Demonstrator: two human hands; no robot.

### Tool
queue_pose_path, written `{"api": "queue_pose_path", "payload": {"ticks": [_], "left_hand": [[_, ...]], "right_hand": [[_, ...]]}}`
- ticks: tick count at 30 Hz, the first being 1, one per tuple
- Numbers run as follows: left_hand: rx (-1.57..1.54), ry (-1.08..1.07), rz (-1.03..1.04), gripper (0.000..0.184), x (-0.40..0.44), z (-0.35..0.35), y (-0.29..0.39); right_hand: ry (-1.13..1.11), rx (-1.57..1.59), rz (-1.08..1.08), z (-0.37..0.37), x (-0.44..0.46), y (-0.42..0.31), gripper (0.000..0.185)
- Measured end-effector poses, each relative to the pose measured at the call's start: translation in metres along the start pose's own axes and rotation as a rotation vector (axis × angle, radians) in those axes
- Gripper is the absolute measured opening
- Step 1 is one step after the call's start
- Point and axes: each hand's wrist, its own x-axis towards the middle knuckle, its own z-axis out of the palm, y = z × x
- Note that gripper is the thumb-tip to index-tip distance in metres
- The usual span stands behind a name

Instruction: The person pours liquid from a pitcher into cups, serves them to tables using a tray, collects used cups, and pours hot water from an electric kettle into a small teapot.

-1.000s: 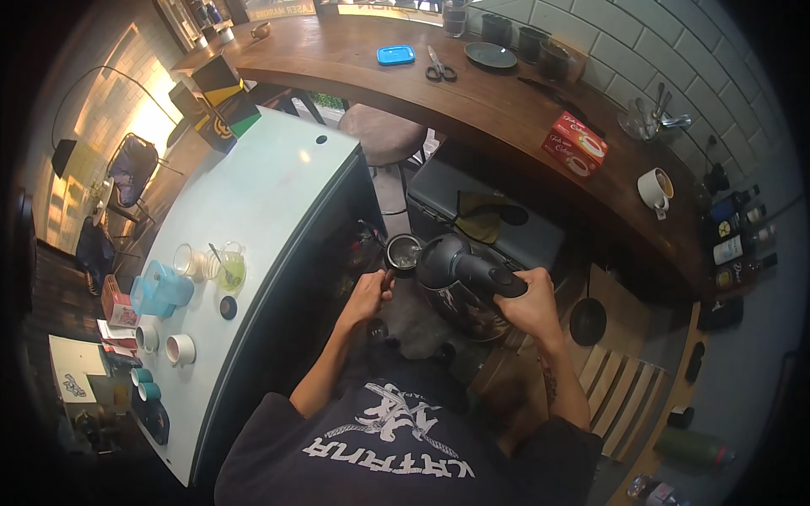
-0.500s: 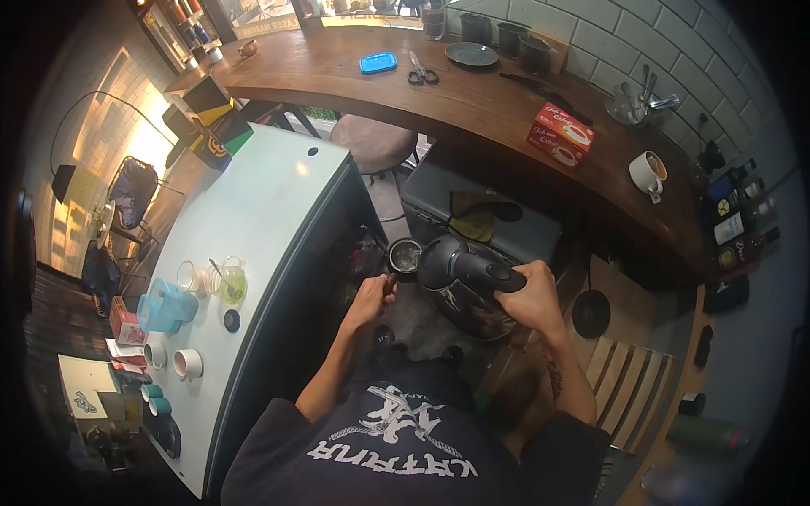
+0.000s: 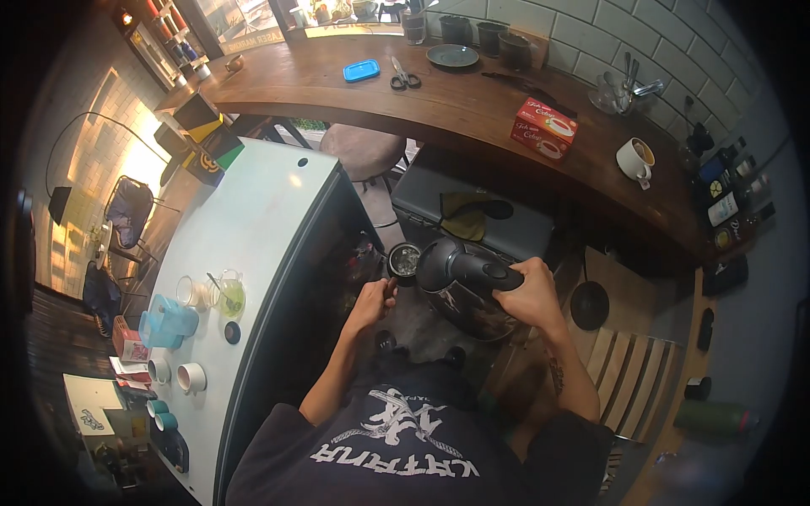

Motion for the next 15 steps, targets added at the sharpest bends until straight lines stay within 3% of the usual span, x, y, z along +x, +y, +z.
{"api": "queue_pose_path", "payload": {"ticks": [2, 15], "left_hand": [[-0.027, -0.006, -0.009, 0.043, 0.0007, 0.0001, -0.0001], [0.006, -0.015, 0.015, 0.040, -0.0007, 0.0049, 0.0007]], "right_hand": [[-0.091, -0.008, 0.036, -0.0020, 0.0018, 0.0025, 0.020], [-0.030, 0.070, -0.015, -0.0012, -0.0029, 0.0031, 0.015]]}}
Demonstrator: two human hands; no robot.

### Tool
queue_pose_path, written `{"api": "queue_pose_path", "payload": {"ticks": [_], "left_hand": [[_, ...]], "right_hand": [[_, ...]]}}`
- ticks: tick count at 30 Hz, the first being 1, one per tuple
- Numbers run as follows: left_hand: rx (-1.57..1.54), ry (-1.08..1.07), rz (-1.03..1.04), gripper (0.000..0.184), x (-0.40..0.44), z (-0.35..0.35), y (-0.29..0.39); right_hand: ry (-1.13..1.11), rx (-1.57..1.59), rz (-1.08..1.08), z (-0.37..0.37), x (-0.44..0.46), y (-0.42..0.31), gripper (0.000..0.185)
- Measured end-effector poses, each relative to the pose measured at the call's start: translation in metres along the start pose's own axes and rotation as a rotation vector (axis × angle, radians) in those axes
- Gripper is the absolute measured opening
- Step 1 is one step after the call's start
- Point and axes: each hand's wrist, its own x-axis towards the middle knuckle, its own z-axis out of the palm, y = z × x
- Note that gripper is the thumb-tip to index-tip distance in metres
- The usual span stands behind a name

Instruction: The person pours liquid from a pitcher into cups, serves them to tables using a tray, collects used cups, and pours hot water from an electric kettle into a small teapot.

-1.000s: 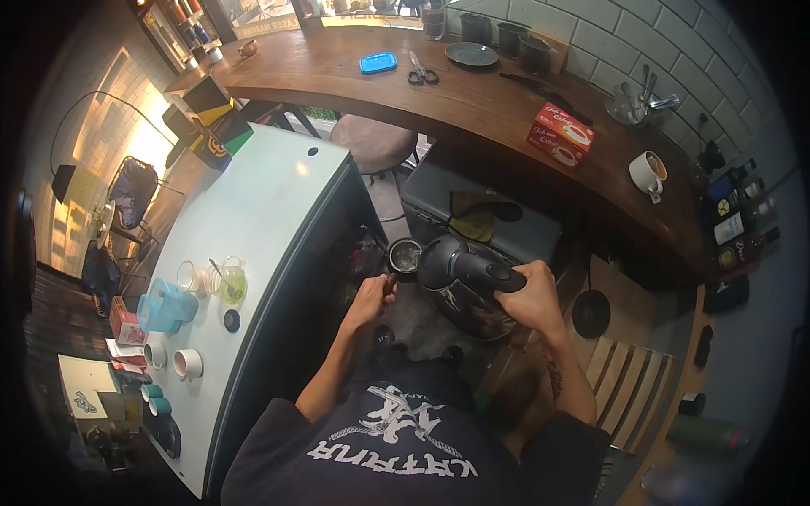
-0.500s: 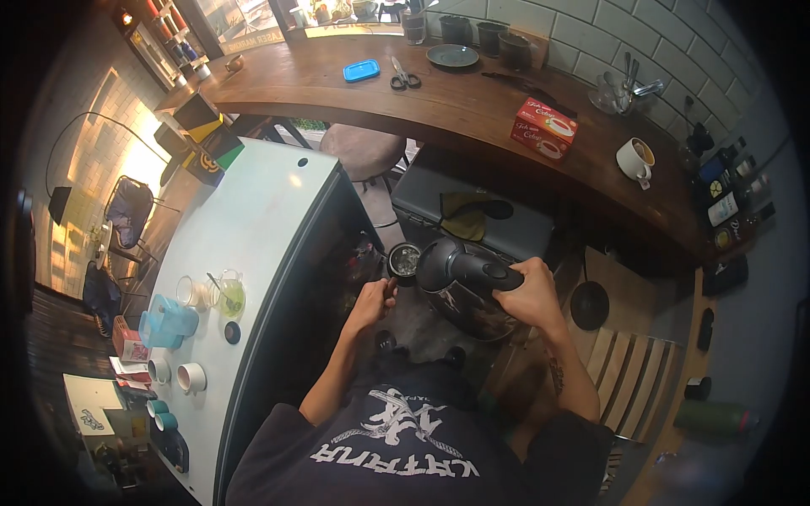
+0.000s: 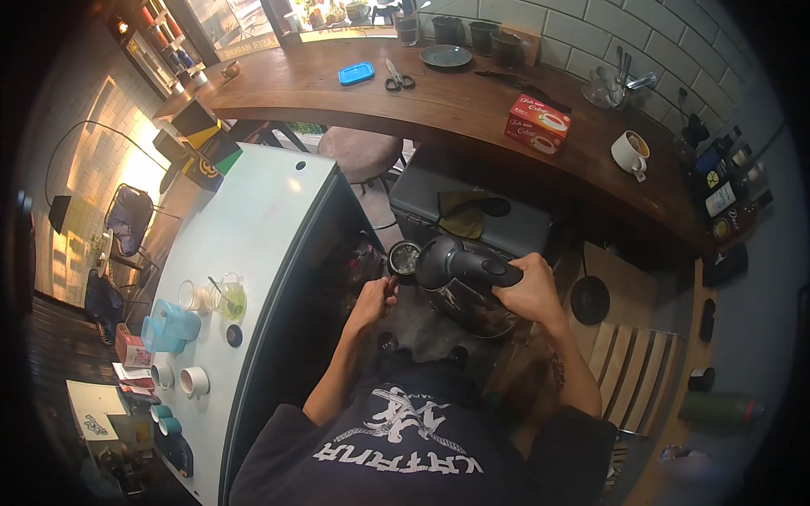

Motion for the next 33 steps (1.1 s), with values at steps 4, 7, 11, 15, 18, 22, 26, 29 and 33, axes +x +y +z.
{"api": "queue_pose_path", "payload": {"ticks": [4, 7, 11, 15, 18, 22, 26, 29, 33], "left_hand": [[-0.012, -0.006, 0.000, 0.040, -0.001, 0.000, 0.000], [-0.030, -0.008, -0.015, 0.039, -0.003, 0.002, 0.002], [-0.037, -0.007, -0.018, 0.039, -0.003, 0.002, 0.001], [-0.042, -0.015, -0.018, 0.038, -0.005, 0.002, 0.003], [-0.043, -0.016, -0.009, 0.038, -0.007, 0.002, 0.004], [-0.042, -0.009, -0.001, 0.037, -0.009, 0.002, 0.006], [-0.054, 0.004, -0.006, 0.040, -0.008, 0.002, 0.003], [-0.042, -0.009, -0.029, 0.037, -0.012, 0.004, 0.010], [-0.048, -0.002, -0.028, 0.037, -0.009, 0.005, 0.004]], "right_hand": [[-0.004, -0.008, -0.006, -0.001, -0.001, -0.002, 0.015], [-0.008, 0.001, -0.007, 0.000, -0.003, 0.000, 0.014], [-0.045, -0.060, 0.043, -0.003, -0.004, -0.001, 0.017], [-0.027, -0.050, 0.020, -0.001, -0.005, 0.004, 0.018], [-0.041, -0.038, 0.027, -0.001, -0.006, 0.004, 0.020], [0.045, 0.006, -0.041, 0.002, -0.009, 0.008, 0.019], [0.060, 0.027, -0.013, 0.002, -0.011, 0.008, 0.019], [0.270, -0.058, -0.151, 0.016, -0.008, 0.049, 0.020], [0.054, 0.062, -0.022, -0.001, -0.014, 0.012, 0.018]]}}
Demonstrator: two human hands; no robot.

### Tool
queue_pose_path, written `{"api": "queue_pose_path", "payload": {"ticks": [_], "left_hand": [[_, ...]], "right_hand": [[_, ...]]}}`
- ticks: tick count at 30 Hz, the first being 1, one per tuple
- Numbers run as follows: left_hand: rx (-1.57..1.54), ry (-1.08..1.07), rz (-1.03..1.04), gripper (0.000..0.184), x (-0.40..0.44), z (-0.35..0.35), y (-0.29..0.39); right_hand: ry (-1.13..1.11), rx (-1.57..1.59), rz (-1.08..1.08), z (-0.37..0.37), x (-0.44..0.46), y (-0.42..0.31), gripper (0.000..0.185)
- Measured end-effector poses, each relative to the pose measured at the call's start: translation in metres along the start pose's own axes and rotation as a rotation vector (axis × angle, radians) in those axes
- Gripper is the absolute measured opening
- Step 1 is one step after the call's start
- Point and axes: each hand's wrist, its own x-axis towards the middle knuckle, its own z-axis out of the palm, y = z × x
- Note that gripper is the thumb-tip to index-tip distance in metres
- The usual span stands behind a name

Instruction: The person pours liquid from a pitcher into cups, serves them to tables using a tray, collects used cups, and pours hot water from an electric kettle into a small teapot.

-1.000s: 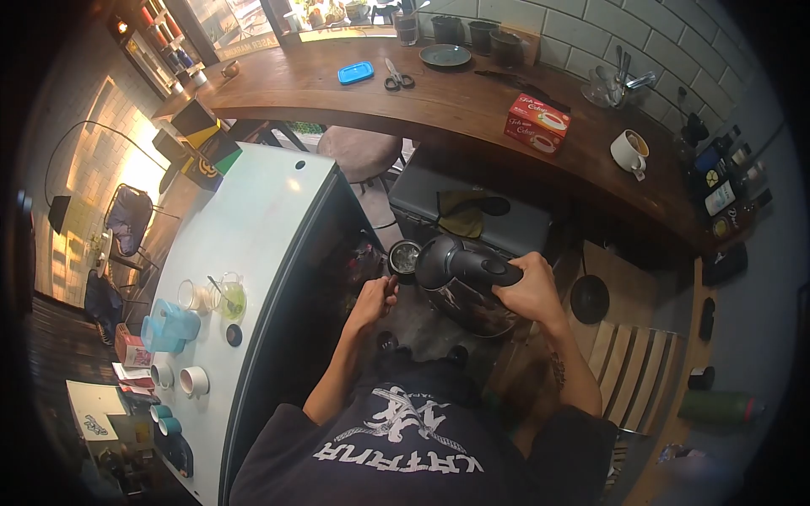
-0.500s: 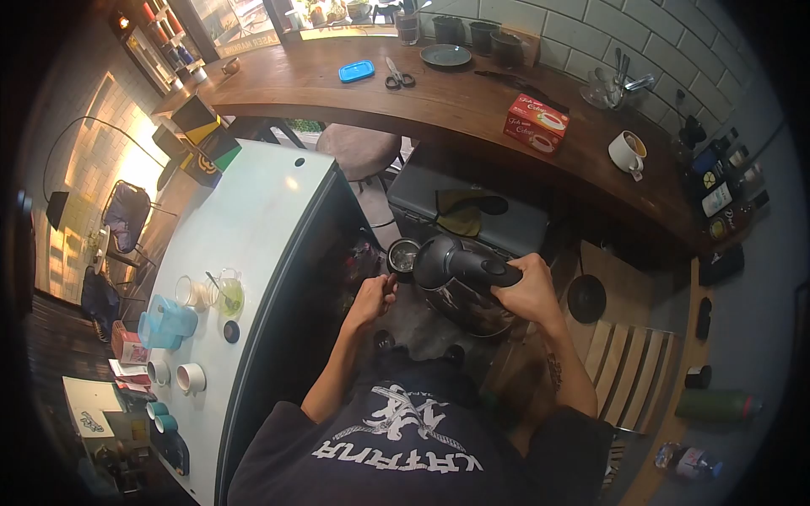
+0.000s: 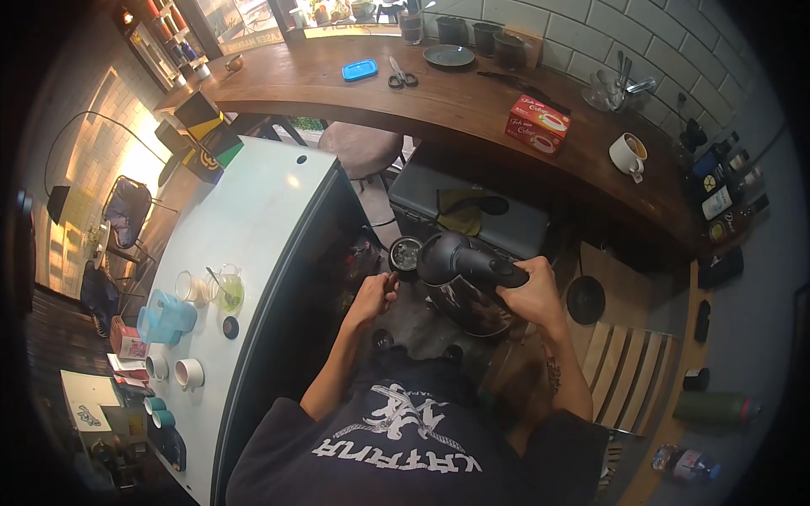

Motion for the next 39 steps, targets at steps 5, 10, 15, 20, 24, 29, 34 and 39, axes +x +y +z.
{"api": "queue_pose_path", "payload": {"ticks": [5, 10, 15, 20, 24, 29, 34, 39], "left_hand": [[-0.072, -0.015, -0.001, 0.038, 0.002, 0.001, -0.001], [-0.035, -0.018, 0.045, 0.038, 0.001, 0.002, -0.002], [-0.057, -0.043, 0.033, 0.037, 0.001, 0.002, -0.004], [-0.033, -0.052, 0.028, 0.037, 0.002, 0.003, -0.002], [-0.027, -0.058, 0.035, 0.037, 0.001, 0.007, 0.002], [-0.009, -0.067, 0.025, 0.037, 0.007, 0.012, -0.002], [-0.042, -0.047, -0.085, 0.036, 0.011, 0.020, 0.003], [0.029, -0.034, -0.067, 0.034, 0.014, 0.021, 0.002]], "right_hand": [[-0.036, -0.003, 0.058, 0.000, 0.000, 0.011, 0.021], [-0.067, -0.020, 0.072, -0.003, -0.002, 0.002, 0.021], [-0.074, 0.013, 0.038, -0.004, -0.004, -0.003, 0.019], [-0.036, 0.060, 0.015, -0.005, -0.007, 0.001, 0.009], [0.028, 0.143, -0.043, -0.001, -0.012, 0.011, 0.006], [0.167, 0.325, -0.081, 0.005, -0.023, 0.030, 0.006], [0.288, 0.435, -0.110, -0.003, -0.037, 0.045, 0.003], [0.537, 0.520, -0.060, 0.003, -0.064, 0.086, 0.003]]}}
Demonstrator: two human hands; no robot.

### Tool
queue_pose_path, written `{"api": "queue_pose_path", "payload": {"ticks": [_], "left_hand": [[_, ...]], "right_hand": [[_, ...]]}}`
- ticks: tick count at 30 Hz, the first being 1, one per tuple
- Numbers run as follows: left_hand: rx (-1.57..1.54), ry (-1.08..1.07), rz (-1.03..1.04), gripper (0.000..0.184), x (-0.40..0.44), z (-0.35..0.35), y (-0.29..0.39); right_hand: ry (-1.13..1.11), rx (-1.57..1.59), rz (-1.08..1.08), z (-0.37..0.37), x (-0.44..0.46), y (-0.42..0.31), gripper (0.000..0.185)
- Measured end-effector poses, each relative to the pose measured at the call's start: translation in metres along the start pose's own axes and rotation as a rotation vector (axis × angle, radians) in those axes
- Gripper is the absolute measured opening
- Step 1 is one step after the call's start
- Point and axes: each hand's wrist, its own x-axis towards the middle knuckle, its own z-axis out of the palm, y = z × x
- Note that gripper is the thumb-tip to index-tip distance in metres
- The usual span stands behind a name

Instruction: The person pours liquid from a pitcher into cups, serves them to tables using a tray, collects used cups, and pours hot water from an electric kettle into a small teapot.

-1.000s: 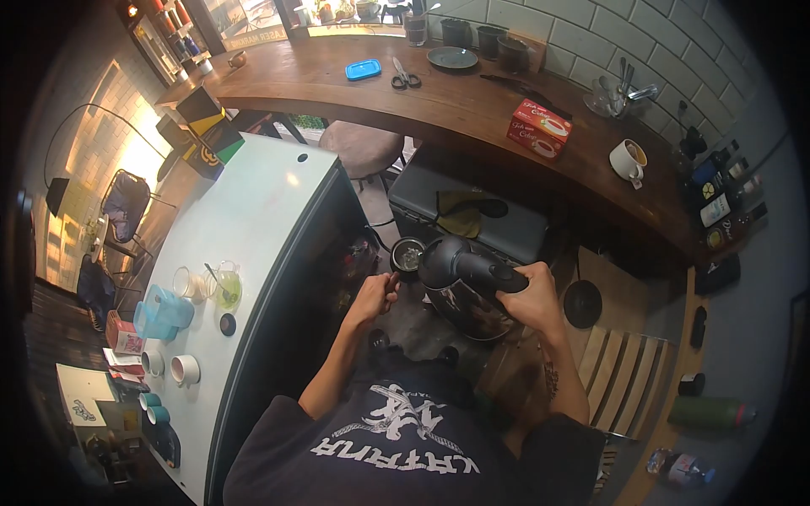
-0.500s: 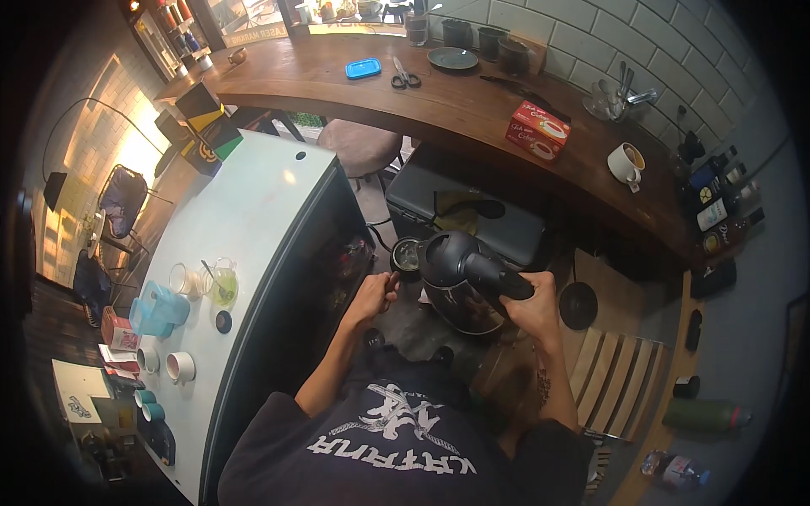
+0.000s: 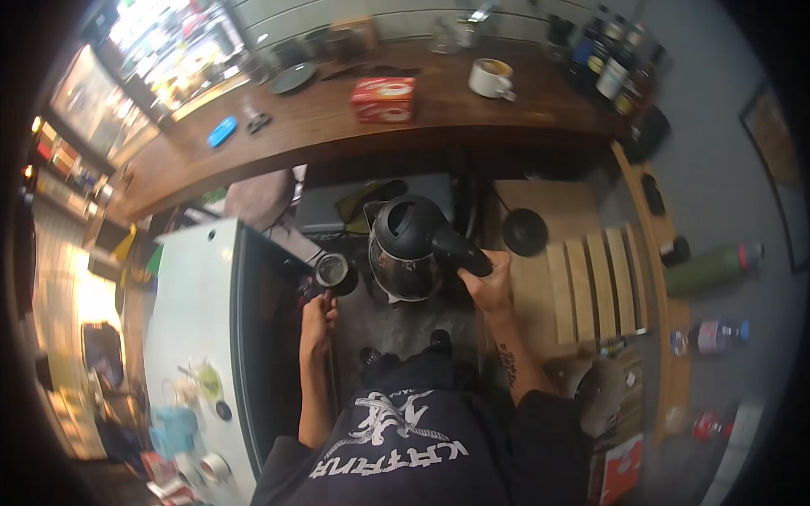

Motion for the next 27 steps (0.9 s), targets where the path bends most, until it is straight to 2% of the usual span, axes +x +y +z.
{"api": "queue_pose_path", "payload": {"ticks": [1, 3, 5, 6, 9, 11, 13, 16, 17, 21, 23, 25, 26, 27], "left_hand": [[-0.034, -0.011, -0.054, 0.034, 0.001, 0.000, 0.001], [-0.023, 0.026, -0.049, 0.036, 0.006, -0.002, -0.006], [0.015, 0.041, -0.013, 0.035, 0.002, 0.001, -0.003], [-0.016, 0.063, 0.001, 0.034, 0.000, 0.006, -0.002], [-0.054, 0.051, -0.019, 0.032, -0.004, 0.014, 0.002], [-0.044, 0.031, -0.032, 0.031, -0.006, 0.017, 0.003], [-0.076, 0.084, -0.004, 0.030, -0.011, 0.021, 0.001], [-0.093, 0.114, -0.038, 0.030, -0.018, 0.029, 0.003], [-0.092, 0.121, -0.045, 0.030, -0.019, 0.031, 0.003], [-0.084, 0.119, -0.044, 0.030, -0.019, 0.033, -0.004], [-0.072, 0.101, -0.056, 0.030, -0.018, 0.033, -0.006], [-0.075, 0.111, -0.065, 0.030, -0.016, 0.035, -0.008], [-0.075, 0.117, -0.070, 0.030, -0.014, 0.037, -0.008], [-0.074, 0.107, -0.068, 0.030, -0.013, 0.038, -0.009]], "right_hand": [[0.066, 0.056, 0.019, -0.006, -0.002, 0.009, 0.005], [0.173, 0.103, 0.030, -0.022, -0.004, 0.030, 0.008], [0.261, 0.076, -0.048, -0.036, -0.008, 0.052, 0.012], [0.327, 0.183, -0.049, -0.038, -0.008, 0.057, 0.014], [0.469, 0.125, -0.074, -0.057, 0.000, 0.082, 0.012], [0.515, 0.074, -0.005, -0.072, 0.005, 0.092, 0.009], [0.713, 0.024, 0.082, -0.084, 0.016, 0.103, 0.010], [0.702, -0.079, 0.031, -0.103, 0.033, 0.104, 0.013], [0.734, -0.098, -0.022, -0.105, 0.039, 0.100, 0.021], [0.807, -0.051, 0.052, -0.139, 0.056, 0.148, 0.019], [0.866, -0.234, -0.032, -0.146, 0.063, 0.157, 0.020], [0.865, -0.216, 0.021, -0.155, 0.066, 0.168, 0.019], [0.877, -0.211, 0.045, -0.159, 0.067, 0.177, 0.012], [0.887, -0.206, 0.067, -0.159, 0.069, 0.178, 0.016]]}}
